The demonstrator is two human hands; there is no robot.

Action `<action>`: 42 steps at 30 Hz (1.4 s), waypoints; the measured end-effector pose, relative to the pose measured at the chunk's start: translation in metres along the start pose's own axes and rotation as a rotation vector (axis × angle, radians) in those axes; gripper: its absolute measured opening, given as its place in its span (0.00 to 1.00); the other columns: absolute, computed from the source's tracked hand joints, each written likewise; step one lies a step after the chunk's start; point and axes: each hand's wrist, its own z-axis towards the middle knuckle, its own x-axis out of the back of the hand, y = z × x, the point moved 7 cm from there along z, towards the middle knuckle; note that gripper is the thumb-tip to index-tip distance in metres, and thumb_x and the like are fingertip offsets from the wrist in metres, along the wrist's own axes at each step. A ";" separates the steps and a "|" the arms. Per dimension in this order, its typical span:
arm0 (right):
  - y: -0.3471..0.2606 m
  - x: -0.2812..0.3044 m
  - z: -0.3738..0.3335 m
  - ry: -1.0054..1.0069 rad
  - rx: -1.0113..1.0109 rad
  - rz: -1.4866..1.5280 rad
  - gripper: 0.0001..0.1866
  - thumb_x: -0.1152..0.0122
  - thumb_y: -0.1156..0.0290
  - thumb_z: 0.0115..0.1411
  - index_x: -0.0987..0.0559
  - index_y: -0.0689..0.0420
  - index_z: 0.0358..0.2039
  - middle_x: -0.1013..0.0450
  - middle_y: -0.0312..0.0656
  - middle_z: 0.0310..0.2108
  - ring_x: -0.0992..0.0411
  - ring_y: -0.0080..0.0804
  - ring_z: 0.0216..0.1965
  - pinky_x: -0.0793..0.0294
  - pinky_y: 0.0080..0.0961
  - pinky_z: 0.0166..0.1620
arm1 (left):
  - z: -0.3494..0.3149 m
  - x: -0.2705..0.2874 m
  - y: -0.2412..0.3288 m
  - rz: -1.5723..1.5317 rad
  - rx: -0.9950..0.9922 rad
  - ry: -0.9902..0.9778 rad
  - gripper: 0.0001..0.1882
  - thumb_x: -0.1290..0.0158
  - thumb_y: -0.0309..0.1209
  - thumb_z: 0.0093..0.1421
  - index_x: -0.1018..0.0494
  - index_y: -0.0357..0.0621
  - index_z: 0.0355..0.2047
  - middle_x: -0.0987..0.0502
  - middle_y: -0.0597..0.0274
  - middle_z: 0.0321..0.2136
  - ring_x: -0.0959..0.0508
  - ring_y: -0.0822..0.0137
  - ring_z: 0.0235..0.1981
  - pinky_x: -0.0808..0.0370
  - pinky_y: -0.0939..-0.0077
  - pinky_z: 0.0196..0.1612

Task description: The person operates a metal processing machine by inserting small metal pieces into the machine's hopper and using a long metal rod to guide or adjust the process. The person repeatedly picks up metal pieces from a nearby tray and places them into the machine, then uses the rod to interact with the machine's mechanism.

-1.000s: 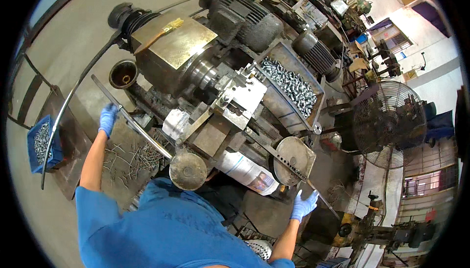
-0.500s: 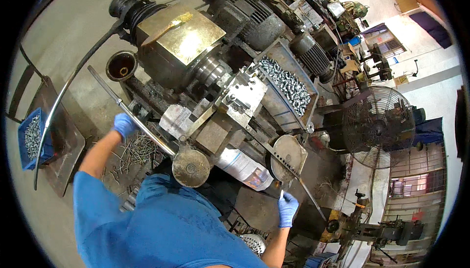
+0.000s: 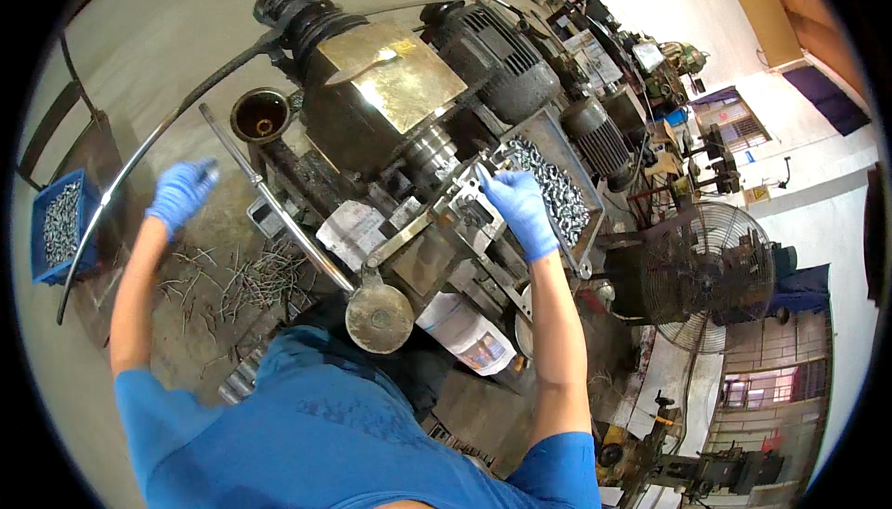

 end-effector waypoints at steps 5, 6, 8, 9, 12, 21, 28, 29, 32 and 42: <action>-0.037 -0.017 0.017 -0.052 0.211 0.712 0.21 0.38 0.54 0.52 0.22 0.62 0.17 0.32 0.33 0.12 0.38 0.17 0.18 0.37 0.23 0.24 | -0.016 0.104 -0.067 -0.033 0.119 0.340 0.17 0.52 0.36 0.60 0.29 0.42 0.46 0.25 0.49 0.41 0.24 0.56 0.42 0.28 0.70 0.45; -0.030 -0.016 0.020 0.061 0.188 0.757 0.21 0.39 0.55 0.54 0.23 0.60 0.15 0.34 0.29 0.12 0.41 0.14 0.17 0.41 0.21 0.22 | -0.017 0.117 -0.072 0.024 0.230 0.309 0.18 0.53 0.37 0.61 0.29 0.41 0.47 0.25 0.48 0.41 0.24 0.55 0.43 0.29 0.69 0.47; -0.014 -0.020 0.026 0.070 0.087 0.461 0.22 0.39 0.55 0.54 0.23 0.58 0.13 0.34 0.29 0.12 0.41 0.15 0.17 0.39 0.20 0.23 | -0.022 0.110 -0.114 0.101 0.187 0.456 0.18 0.53 0.40 0.60 0.28 0.41 0.45 0.24 0.49 0.38 0.24 0.53 0.40 0.29 0.66 0.44; -0.013 -0.026 0.025 0.000 0.017 0.319 0.21 0.39 0.55 0.55 0.24 0.58 0.13 0.33 0.30 0.12 0.41 0.15 0.17 0.39 0.20 0.23 | -0.027 0.103 -0.118 0.072 0.231 0.413 0.19 0.54 0.41 0.61 0.28 0.40 0.45 0.24 0.48 0.38 0.24 0.52 0.41 0.29 0.65 0.45; -0.021 -0.020 0.013 0.009 0.067 0.991 0.19 0.40 0.58 0.56 0.23 0.57 0.13 0.29 0.31 0.14 0.38 0.16 0.18 0.36 0.21 0.24 | -0.027 0.069 -0.106 0.249 0.305 0.329 0.22 0.57 0.46 0.62 0.27 0.42 0.44 0.24 0.49 0.38 0.23 0.53 0.38 0.28 0.65 0.43; -0.019 -0.001 0.008 0.188 0.198 0.723 0.17 0.42 0.62 0.57 0.21 0.62 0.19 0.29 0.33 0.13 0.36 0.17 0.16 0.38 0.18 0.22 | 0.005 0.091 -0.116 0.234 0.362 0.228 0.28 0.59 0.56 0.59 0.26 0.42 0.37 0.23 0.48 0.30 0.24 0.49 0.34 0.28 0.60 0.38; -0.066 -0.033 0.008 0.045 0.210 -0.129 0.24 0.41 0.47 0.49 0.20 0.59 0.21 0.27 0.48 0.19 0.27 0.45 0.24 0.28 0.32 0.34 | -0.028 0.068 -0.061 0.116 0.491 0.162 0.31 0.59 0.60 0.56 0.27 0.42 0.32 0.25 0.43 0.30 0.25 0.46 0.34 0.31 0.57 0.37; -0.069 -0.034 0.012 -0.001 0.165 -0.224 0.24 0.42 0.46 0.49 0.19 0.58 0.20 0.27 0.47 0.19 0.27 0.44 0.24 0.27 0.32 0.35 | -0.039 0.075 -0.047 0.120 0.476 0.277 0.29 0.58 0.59 0.56 0.28 0.42 0.33 0.25 0.42 0.31 0.25 0.46 0.35 0.31 0.58 0.37; -0.077 -0.042 0.015 0.009 0.227 -0.423 0.25 0.45 0.44 0.50 0.19 0.56 0.19 0.26 0.45 0.18 0.26 0.43 0.24 0.25 0.30 0.36 | -0.046 0.070 -0.035 0.062 0.550 0.096 0.25 0.55 0.54 0.57 0.28 0.42 0.33 0.26 0.41 0.31 0.26 0.44 0.36 0.31 0.59 0.37; -0.070 -0.039 0.012 -0.021 0.203 -0.265 0.30 0.51 0.41 0.51 0.20 0.59 0.21 0.26 0.50 0.19 0.26 0.44 0.28 0.31 0.33 0.42 | 0.000 0.030 -0.029 -0.129 0.123 0.038 0.19 0.45 0.43 0.54 0.29 0.37 0.30 0.27 0.54 0.20 0.27 0.58 0.19 0.30 0.65 0.24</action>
